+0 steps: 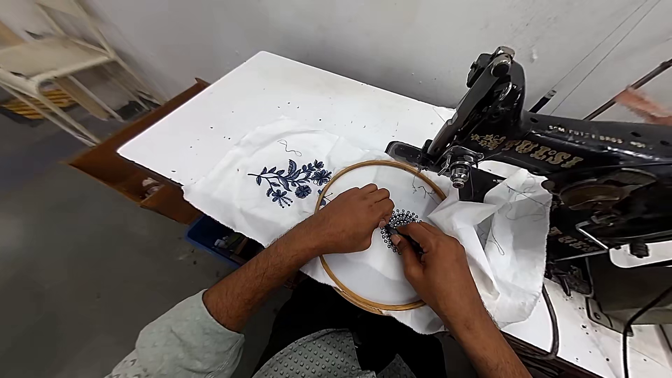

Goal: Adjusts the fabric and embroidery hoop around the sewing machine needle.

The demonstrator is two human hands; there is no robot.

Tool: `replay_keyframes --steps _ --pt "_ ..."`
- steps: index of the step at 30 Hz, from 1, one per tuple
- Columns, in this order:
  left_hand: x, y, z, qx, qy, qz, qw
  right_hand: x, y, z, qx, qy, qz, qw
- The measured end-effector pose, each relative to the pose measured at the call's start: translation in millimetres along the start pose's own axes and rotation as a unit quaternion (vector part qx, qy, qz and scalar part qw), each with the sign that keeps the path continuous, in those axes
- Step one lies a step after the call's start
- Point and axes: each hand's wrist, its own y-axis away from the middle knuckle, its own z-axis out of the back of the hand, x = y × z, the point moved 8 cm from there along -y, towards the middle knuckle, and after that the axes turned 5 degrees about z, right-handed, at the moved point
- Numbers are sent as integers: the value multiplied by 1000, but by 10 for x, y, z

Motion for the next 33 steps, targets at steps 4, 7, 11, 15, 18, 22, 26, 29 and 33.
replay_keyframes --steps 4,7,11,15,18,22,26,29,33 --pt "153 -2 71 -1 100 62 993 -45 31 31 10 -1 -8 1000" --pt "204 -19 85 -5 125 80 989 -51 23 31 30 1 1 1000" --pt "213 -24 81 -8 125 79 989 -79 -2 20 46 -4 21 999" --pt "217 -25 72 -5 125 78 989 -88 -14 21 57 -9 38 998" --pt "219 -24 71 -5 124 77 989 -83 -38 14 64 -7 52 997" --pt "214 -21 67 -7 124 75 989 -93 -80 13 68 -15 75 995" --pt "199 -28 55 6 123 74 990 -119 -99 2 68 -27 112 991" --pt "190 -27 51 11 127 76 989 -100 -103 -8 60 -22 132 989" --pt "189 -22 69 9 139 71 988 -64 -103 -12 53 -8 125 991"
